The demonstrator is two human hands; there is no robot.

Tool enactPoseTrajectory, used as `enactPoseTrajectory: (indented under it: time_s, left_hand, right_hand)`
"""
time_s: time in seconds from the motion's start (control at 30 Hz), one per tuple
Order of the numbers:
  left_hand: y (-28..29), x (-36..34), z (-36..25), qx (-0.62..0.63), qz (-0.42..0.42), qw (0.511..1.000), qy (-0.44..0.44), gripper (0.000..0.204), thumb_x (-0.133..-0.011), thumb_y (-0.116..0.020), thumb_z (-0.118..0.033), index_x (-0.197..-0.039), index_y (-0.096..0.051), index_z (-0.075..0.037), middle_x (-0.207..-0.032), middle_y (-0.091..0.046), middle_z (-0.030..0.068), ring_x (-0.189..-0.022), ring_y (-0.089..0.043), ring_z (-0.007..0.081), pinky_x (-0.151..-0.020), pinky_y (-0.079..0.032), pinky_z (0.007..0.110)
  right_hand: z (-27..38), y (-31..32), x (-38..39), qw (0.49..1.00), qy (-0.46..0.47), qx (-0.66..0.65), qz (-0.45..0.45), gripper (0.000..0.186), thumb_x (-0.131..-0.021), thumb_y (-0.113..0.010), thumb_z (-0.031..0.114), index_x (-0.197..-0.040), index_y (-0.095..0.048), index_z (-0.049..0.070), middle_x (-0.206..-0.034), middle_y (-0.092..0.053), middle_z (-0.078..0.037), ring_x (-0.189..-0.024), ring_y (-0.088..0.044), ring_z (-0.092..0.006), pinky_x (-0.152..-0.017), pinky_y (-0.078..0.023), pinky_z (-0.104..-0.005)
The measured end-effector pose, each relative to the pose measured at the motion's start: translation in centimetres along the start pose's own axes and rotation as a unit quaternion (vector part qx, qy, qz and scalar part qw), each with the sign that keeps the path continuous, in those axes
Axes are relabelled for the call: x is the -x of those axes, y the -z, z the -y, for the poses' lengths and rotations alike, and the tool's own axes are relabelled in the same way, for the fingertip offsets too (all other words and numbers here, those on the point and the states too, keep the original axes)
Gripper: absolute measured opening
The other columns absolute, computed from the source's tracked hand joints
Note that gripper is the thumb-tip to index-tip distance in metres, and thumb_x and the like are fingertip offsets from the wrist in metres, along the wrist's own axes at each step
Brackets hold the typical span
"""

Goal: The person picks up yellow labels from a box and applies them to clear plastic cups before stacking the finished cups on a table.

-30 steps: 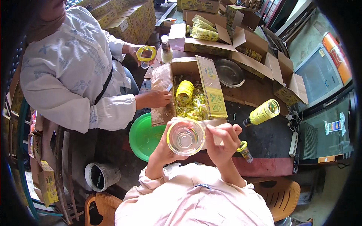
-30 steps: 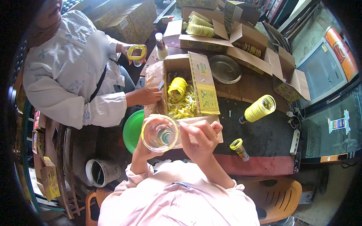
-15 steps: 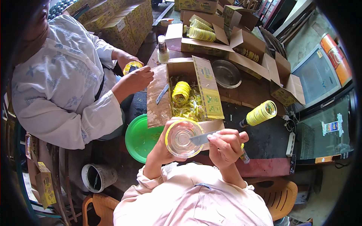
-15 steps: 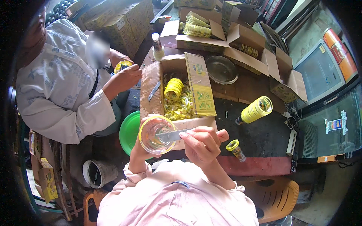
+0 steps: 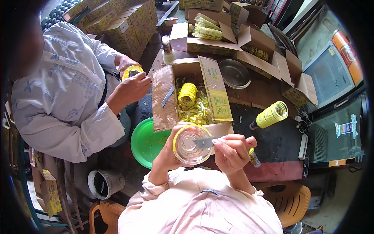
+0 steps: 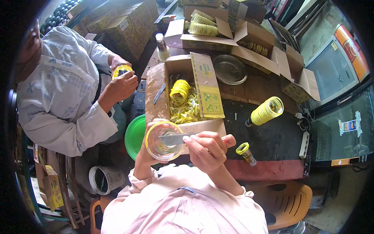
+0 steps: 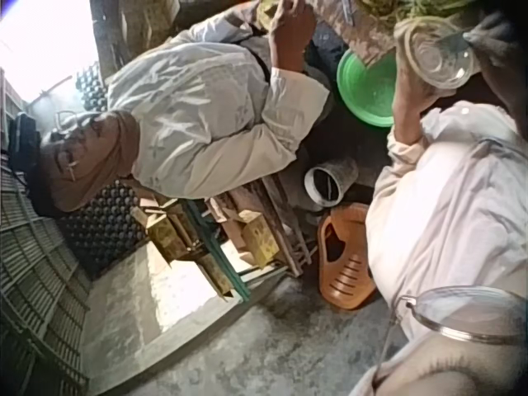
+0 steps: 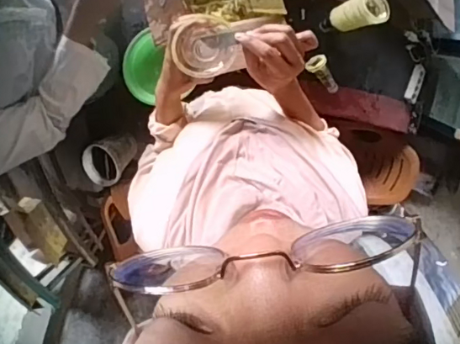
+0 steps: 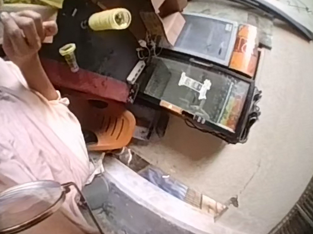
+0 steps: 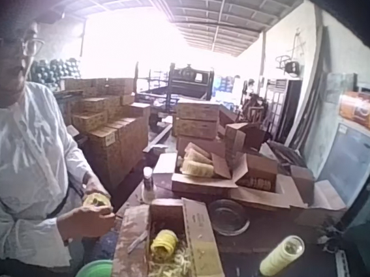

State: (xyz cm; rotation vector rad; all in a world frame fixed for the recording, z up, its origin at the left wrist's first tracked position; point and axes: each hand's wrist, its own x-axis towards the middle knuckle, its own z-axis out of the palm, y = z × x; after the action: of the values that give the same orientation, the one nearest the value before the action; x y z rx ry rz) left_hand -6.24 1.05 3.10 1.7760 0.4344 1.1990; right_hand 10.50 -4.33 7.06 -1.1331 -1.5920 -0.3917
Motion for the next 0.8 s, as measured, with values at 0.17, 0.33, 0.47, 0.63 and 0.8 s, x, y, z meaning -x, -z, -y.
enactPoseTrajectory:
  time_s: [0.17, 0.33, 0.47, 0.63, 0.8]
  left_hand:
    - [0.1, 0.1, -0.2, -0.024, 0.018, 1.0, 0.008, 0.084, -0.053, -0.085, -0.031, -0.119, -0.042, -0.002, -0.115, -0.048, 0.0129, -0.111, -0.045, 0.0306, -0.095, -0.037, 0.041]
    - [0.0, 0.7, -0.1, -0.012, 0.033, 0.999, 0.034, 0.085, -0.055, -0.084, -0.034, -0.12, -0.041, -0.001, -0.116, -0.047, 0.0137, -0.111, -0.046, 0.0304, -0.095, -0.037, 0.041]
    - [-0.4, 0.9, 0.5, 0.008, 0.018, 1.0, 0.013, 0.087, -0.055, -0.084, -0.034, -0.122, -0.039, -0.001, -0.119, -0.046, 0.0133, -0.111, -0.046, 0.0289, -0.095, -0.036, 0.041]
    - [-0.6, 1.2, 0.4, 0.092, -0.009, 0.993, 0.077, 0.084, -0.054, -0.082, -0.019, -0.123, -0.038, -0.002, -0.117, -0.049, 0.0115, -0.112, -0.046, 0.0266, -0.097, -0.034, 0.04]
    - [-1.0, 1.1, 0.1, 0.141, -0.021, 0.987, 0.076, 0.085, -0.053, -0.082, -0.017, -0.124, -0.037, -0.003, -0.117, -0.048, 0.0116, -0.113, -0.045, 0.0246, -0.096, -0.035, 0.039]
  right_hand:
    - [-0.3, 0.1, 0.1, 1.0, -0.002, 0.0, 0.011, 0.026, -0.06, -0.073, 0.004, -0.082, -0.069, 0.018, -0.068, -0.056, 0.008, -0.064, -0.056, -0.0077, -0.073, -0.022, -0.0295]
    - [-0.4, 0.0, 0.0, 0.999, 0.008, 0.02, 0.033, 0.021, -0.066, -0.073, 0.003, -0.081, -0.065, 0.015, -0.066, -0.054, 0.005, -0.062, -0.055, -0.0109, -0.071, -0.025, -0.0287]
    - [-0.8, -0.2, 0.0, 1.0, -0.019, 0.004, 0.022, 0.021, -0.067, -0.072, 0.002, -0.082, -0.062, 0.013, -0.066, -0.055, 0.004, -0.06, -0.055, -0.0114, -0.07, -0.026, -0.0288]
    - [-0.5, 0.3, 0.6, 0.997, -0.061, -0.035, -0.007, 0.021, -0.066, -0.072, 0.003, -0.082, -0.061, 0.013, -0.064, -0.054, 0.004, -0.057, -0.054, -0.0102, -0.07, -0.026, -0.029]
    - [0.1, 0.4, 1.4, 0.998, -0.037, -0.046, -0.023, 0.023, -0.063, -0.07, 0.002, -0.08, -0.063, 0.015, -0.062, -0.052, 0.007, -0.055, -0.054, -0.0089, -0.069, -0.025, -0.0292]
